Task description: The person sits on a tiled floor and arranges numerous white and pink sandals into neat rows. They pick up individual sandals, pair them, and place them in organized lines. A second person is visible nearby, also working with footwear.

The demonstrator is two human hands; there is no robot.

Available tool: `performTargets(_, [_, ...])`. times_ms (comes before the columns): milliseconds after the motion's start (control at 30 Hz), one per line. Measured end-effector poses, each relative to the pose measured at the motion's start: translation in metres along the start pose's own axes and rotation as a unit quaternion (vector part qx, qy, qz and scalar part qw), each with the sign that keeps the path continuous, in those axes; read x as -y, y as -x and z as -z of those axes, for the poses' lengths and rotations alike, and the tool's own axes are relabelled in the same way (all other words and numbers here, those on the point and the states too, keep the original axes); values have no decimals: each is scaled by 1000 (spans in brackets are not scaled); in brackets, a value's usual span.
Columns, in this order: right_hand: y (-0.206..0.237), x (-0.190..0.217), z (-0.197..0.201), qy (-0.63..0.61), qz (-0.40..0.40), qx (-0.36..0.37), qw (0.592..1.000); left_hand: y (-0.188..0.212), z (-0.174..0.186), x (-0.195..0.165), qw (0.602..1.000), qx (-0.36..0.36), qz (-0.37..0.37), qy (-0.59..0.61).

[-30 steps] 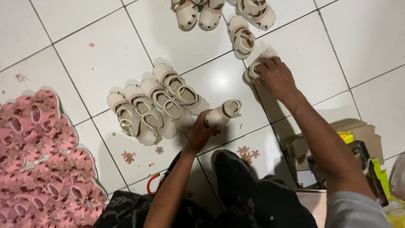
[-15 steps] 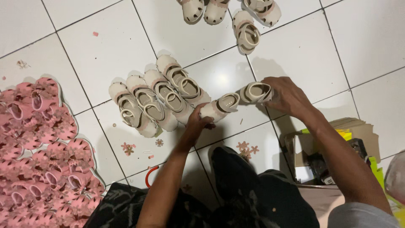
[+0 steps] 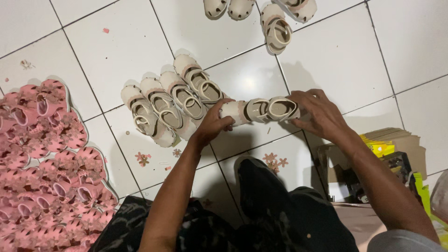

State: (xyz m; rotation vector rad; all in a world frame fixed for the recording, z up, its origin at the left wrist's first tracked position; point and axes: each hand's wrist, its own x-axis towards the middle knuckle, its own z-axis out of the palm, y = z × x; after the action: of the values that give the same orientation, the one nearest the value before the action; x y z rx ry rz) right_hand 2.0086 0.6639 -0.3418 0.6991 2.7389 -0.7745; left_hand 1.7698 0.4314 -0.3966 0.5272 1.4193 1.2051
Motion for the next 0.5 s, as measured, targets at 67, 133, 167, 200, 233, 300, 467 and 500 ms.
performTargets(67, [1, 2, -7, -25, 38, -17, 999, -3, -4, -5, 1000, -4, 13, -14])
performTargets(133, [0, 7, -14, -59, 55, -41, 996, -6, -8, -12, 999, -26, 26, -35])
performTargets(167, [-2, 9, -18, -80, 46, -56, 994, -11, -10, -18, 997, -69, 20, -38])
performTargets(200, [-4, 12, -21, -101, 39, -71, 992, -19, -13, -25, 993, -112, 14, -40])
performTargets(233, [-8, 16, -24, -99, 34, -99, 990, -27, -16, -32, 987, -155, 8, -41])
performTargets(300, [-19, 25, -31, -97, 23, -151, 983, -41, -18, -48, 959, -213, -41, -184])
performTargets(467, [-65, 54, -41, -121, -42, -194, 973, -90, -2, -80, 922, -284, -28, -260])
performTargets(500, [-72, 60, -42, -131, -61, -199, 969, -97, 6, -81, 914, -290, -66, -275])
